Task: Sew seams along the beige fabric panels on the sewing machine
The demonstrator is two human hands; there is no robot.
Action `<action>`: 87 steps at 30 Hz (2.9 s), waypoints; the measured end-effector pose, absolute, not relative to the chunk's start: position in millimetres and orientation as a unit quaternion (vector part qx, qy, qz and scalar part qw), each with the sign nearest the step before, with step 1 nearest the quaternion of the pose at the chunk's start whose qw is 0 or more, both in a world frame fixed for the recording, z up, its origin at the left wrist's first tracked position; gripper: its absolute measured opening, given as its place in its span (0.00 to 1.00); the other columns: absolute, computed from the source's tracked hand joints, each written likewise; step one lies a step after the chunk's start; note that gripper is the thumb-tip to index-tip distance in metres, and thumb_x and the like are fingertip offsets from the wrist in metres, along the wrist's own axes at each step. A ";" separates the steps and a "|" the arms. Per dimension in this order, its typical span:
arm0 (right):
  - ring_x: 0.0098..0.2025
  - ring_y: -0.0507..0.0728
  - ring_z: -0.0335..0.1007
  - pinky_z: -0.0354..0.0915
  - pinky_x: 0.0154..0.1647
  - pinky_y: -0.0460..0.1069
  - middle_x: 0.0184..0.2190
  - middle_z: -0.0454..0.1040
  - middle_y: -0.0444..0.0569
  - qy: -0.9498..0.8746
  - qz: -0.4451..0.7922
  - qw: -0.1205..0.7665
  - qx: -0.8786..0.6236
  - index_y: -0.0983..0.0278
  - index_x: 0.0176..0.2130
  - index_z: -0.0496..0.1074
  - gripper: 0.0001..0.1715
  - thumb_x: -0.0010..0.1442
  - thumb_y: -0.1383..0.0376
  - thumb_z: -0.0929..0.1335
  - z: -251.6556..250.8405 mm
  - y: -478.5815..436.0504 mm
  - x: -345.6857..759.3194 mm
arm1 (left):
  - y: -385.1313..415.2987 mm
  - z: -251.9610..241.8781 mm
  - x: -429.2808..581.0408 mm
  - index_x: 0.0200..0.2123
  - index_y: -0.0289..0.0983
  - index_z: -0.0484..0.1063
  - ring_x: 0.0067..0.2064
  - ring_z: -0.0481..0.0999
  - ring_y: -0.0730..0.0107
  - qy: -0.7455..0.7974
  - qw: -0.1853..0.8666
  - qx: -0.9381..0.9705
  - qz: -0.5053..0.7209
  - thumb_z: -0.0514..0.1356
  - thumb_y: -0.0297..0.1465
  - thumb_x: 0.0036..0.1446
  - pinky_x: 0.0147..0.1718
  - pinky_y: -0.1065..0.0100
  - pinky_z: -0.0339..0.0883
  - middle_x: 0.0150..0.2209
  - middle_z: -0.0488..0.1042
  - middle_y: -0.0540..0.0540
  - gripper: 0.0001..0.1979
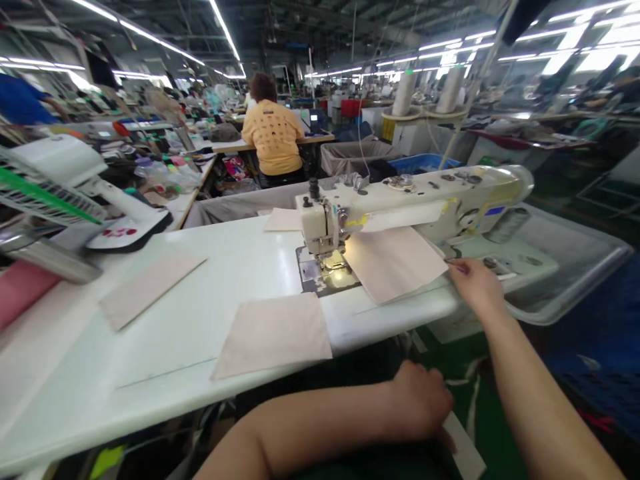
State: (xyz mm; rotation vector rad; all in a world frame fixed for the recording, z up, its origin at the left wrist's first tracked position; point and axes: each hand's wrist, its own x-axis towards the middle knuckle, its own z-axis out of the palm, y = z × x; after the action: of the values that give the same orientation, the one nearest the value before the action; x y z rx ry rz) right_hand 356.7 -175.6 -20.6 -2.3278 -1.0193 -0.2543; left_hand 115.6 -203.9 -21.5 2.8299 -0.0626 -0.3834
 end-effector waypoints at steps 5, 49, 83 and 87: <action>0.43 0.70 0.72 0.66 0.45 0.61 0.37 0.78 0.65 -0.459 -0.124 0.278 -0.835 0.68 0.37 0.78 0.19 0.56 0.58 0.64 -43.3 -165.2 372.3 | -162.9 10.9 24.8 0.41 0.37 0.74 0.36 0.79 0.61 -0.014 0.201 0.980 0.003 0.59 0.32 0.65 0.30 0.65 0.72 0.36 0.77 0.43 0.06; 0.57 0.66 0.69 0.66 0.59 0.64 0.54 0.74 0.59 -0.774 0.032 0.319 -0.547 0.65 0.49 0.72 0.19 0.61 0.59 0.73 -33.0 -82.2 144.9 | 6.2 -9.6 -34.8 0.56 0.36 0.68 0.59 0.68 0.53 0.258 0.144 0.938 0.182 0.62 0.36 0.62 0.60 0.52 0.65 0.57 0.69 0.38 0.21; 0.55 0.65 0.71 0.70 0.58 0.63 0.54 0.75 0.60 -0.797 0.004 0.299 -0.525 0.68 0.57 0.70 0.21 0.68 0.60 0.65 -39.7 -147.0 150.7 | -59.2 -5.0 -58.7 0.61 0.35 0.66 0.61 0.70 0.55 0.144 0.094 0.977 0.125 0.51 0.28 0.69 0.61 0.52 0.67 0.58 0.72 0.38 0.19; 0.55 0.65 0.72 0.69 0.58 0.63 0.53 0.76 0.59 -0.798 0.004 0.289 -0.528 0.67 0.57 0.71 0.20 0.69 0.61 0.63 -38.8 -147.2 150.9 | -57.9 -4.9 -60.6 0.62 0.34 0.65 0.62 0.70 0.53 0.137 0.076 0.981 0.116 0.51 0.31 0.71 0.62 0.50 0.65 0.59 0.72 0.37 0.19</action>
State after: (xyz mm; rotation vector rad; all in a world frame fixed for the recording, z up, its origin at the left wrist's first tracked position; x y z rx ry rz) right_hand 150.9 -147.2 -38.8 -1.4098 -2.1312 0.0104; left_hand -60.6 -57.9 -4.9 2.9403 0.4120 0.3466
